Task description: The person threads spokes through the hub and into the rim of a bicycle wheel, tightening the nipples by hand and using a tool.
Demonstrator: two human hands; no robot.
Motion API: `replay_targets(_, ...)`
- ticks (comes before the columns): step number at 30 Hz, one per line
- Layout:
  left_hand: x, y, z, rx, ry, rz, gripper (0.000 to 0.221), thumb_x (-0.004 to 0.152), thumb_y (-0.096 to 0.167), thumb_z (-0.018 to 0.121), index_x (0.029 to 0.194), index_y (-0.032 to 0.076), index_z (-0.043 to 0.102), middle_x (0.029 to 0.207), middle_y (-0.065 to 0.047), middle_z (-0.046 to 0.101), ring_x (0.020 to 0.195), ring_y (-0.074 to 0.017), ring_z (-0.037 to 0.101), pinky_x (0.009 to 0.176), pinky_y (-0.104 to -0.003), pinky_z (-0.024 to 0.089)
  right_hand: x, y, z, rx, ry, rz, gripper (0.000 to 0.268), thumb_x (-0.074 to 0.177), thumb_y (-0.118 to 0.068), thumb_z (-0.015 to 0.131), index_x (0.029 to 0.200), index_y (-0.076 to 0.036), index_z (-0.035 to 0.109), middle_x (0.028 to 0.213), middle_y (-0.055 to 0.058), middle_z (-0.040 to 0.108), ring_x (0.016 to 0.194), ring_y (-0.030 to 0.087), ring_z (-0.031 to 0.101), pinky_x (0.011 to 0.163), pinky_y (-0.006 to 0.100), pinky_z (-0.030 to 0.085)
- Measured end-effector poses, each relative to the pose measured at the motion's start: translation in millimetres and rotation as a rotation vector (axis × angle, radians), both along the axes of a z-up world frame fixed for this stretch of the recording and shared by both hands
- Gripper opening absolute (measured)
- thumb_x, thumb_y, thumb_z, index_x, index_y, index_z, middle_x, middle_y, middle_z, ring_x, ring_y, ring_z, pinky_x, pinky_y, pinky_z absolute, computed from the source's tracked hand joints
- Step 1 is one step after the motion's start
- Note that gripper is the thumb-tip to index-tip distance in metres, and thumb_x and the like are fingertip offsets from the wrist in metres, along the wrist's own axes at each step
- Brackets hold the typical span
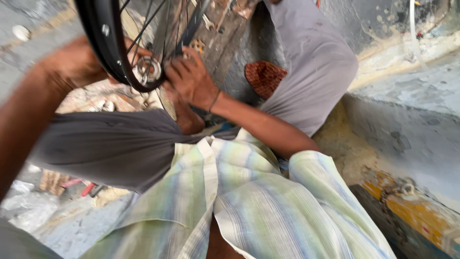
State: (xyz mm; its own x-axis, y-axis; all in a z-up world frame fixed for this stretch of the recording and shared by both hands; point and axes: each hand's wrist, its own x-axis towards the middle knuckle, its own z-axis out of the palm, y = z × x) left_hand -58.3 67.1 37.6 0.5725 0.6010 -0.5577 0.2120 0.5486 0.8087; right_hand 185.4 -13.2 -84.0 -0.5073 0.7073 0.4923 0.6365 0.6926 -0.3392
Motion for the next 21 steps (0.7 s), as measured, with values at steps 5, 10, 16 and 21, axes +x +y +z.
replay_targets(5,12.1,-2.9,12.1,-0.261,-0.281,0.164,0.037,0.085,0.008,0.074,0.119,-0.006,0.067,0.107,-0.024,0.076,0.053,-0.0138,0.067,0.040,-0.021,0.053,-17.0,-6.4,54.3,0.108,0.319,0.031,0.036,0.107,-0.038,0.055,0.102,-0.003,0.065,0.098,0.015,0.072,0.092,0.025,0.070,0.109,0.052,0.045)
replay_targets(10,23.1,2.5,41.9,-0.350,-0.564,0.108,0.040,0.089,0.012,0.078,0.113,-0.016,0.063,0.088,-0.030,0.070,0.047,-0.0096,0.059,0.035,-0.017,0.043,-7.9,-9.9,83.0,0.003,0.314,0.087,0.032,0.107,-0.031,0.060,0.100,0.000,0.067,0.083,0.011,0.065,0.079,0.026,0.066,0.104,0.054,0.050)
replay_targets(16,31.3,-5.8,44.8,-0.210,-0.361,0.119,0.037,0.083,0.011,0.079,0.106,-0.009,0.058,0.090,-0.018,0.069,0.080,-0.0213,0.073,0.068,-0.032,0.061,-2.7,-4.0,79.5,0.016,0.273,0.124,0.029,0.103,-0.030,0.067,0.095,-0.003,0.068,0.082,0.009,0.064,0.078,0.025,0.066,0.104,0.053,0.049)
replay_targets(21,35.1,-3.4,56.4,-0.018,-0.192,-0.006,0.035,0.093,0.024,0.082,0.095,-0.005,0.063,0.083,-0.017,0.063,0.071,-0.0203,0.063,0.058,-0.033,0.050,0.5,-5.5,65.6,-0.015,0.224,0.113,0.027,0.100,-0.025,0.070,0.102,0.001,0.070,0.090,0.011,0.069,0.084,0.025,0.068,0.110,0.052,0.046)
